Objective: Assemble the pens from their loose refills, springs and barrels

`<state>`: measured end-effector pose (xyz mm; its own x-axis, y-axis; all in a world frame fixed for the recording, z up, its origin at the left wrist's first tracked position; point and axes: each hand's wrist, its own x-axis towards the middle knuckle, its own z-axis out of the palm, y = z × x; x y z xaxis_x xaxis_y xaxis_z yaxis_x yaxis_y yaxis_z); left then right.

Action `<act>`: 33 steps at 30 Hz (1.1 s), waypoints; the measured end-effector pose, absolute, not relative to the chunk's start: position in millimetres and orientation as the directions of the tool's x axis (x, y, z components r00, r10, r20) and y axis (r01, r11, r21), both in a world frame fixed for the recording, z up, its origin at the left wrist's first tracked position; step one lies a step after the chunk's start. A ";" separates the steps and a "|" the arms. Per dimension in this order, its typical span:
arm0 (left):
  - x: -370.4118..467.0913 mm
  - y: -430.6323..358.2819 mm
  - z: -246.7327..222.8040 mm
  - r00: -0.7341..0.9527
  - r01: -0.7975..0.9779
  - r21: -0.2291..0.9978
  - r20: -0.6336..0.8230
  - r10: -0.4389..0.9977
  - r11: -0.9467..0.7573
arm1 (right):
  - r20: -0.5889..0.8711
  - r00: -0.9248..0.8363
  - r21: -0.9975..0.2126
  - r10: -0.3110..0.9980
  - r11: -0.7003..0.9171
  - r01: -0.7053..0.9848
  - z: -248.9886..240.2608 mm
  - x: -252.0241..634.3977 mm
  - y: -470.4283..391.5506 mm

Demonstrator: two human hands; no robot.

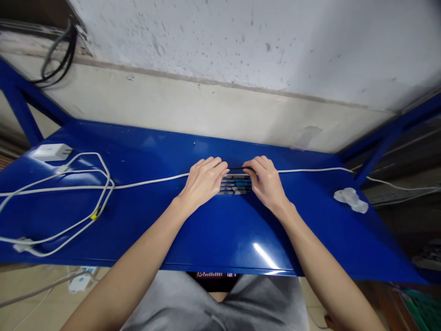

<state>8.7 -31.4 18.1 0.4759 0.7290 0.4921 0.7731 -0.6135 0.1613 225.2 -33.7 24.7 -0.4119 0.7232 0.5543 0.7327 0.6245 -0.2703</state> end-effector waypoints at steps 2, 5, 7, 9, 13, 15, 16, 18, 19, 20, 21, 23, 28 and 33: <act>6.6 -30.2 18.3 0.471 0.779 0.157 0.491 0.732 -0.607 | 0.570 -0.393 -0.279 0.722 0.620 0.734 27.6 228.8 -32.8; 2.3 -27.8 17.8 0.438 0.794 0.168 0.507 0.742 -0.584 | 0.609 -0.335 -0.337 0.719 0.617 0.711 32.2 234.0 -31.5; -0.1 -26.5 17.5 0.392 0.805 0.201 0.527 0.754 -0.558 | 0.635 -0.269 -0.407 0.724 0.610 0.680 33.4 235.2 -31.7; -0.9 -26.4 17.8 0.343 0.799 0.262 0.541 0.768 -0.542 | 0.631 -0.193 -0.497 0.752 0.582 0.644 32.5 232.3 -34.3; 3.0 -31.0 19.4 0.274 0.729 0.434 0.524 0.806 -0.530 | 0.578 -0.141 -0.617 0.804 0.543 0.569 29.5 215.0 -47.9; 6.1 -34.2 20.2 0.276 0.681 0.496 0.507 0.817 -0.538 | 0.606 -0.169 -0.613 0.778 0.591 0.524 31.0 205.1 -55.8; 7.7 -35.8 20.5 0.292 0.652 0.520 0.499 0.816 -0.551 | 0.629 -0.175 -0.606 0.757 0.619 0.499 32.5 200.8 -59.2; 11.0 -38.7 20.7 0.342 0.578 0.567 0.485 0.805 -0.587 | 0.660 -0.176 -0.607 0.730 0.657 0.448 35.7 194.3 -64.0; 12.7 -40.1 20.5 0.366 0.538 0.591 0.479 0.798 -0.601 | 0.660 -0.180 -0.618 0.729 0.664 0.422 36.7 192.1 -65.4; 14.6 -41.4 20.1 0.384 0.502 0.613 0.475 0.792 -0.611 | 0.652 -0.191 -0.632 0.734 0.665 0.397 37.1 190.4 -66.1; 16.8 -42.6 19.5 0.396 0.471 0.632 0.471 0.788 -0.615 | 0.638 -0.203 -0.649 0.743 0.661 0.378 36.7 189.1 -66.4; 21.8 -45.0 18.0 0.415 0.427 0.671 0.450 0.791 -0.606 | 0.621 -0.192 -0.671 0.760 0.642 0.370 34.1 187.6 -65.8; 33.9 -51.6 17.2 0.475 0.336 0.758 0.376 0.795 -0.559 | 0.650 -0.062 -0.645 0.757 0.593 0.482 32.5 194.4 -59.3; 35.3 -56.1 23.8 0.429 0.347 0.810 0.311 0.848 -0.473 | 0.638 0.203 -0.726 0.743 0.493 0.480 50.1 225.5 -46.9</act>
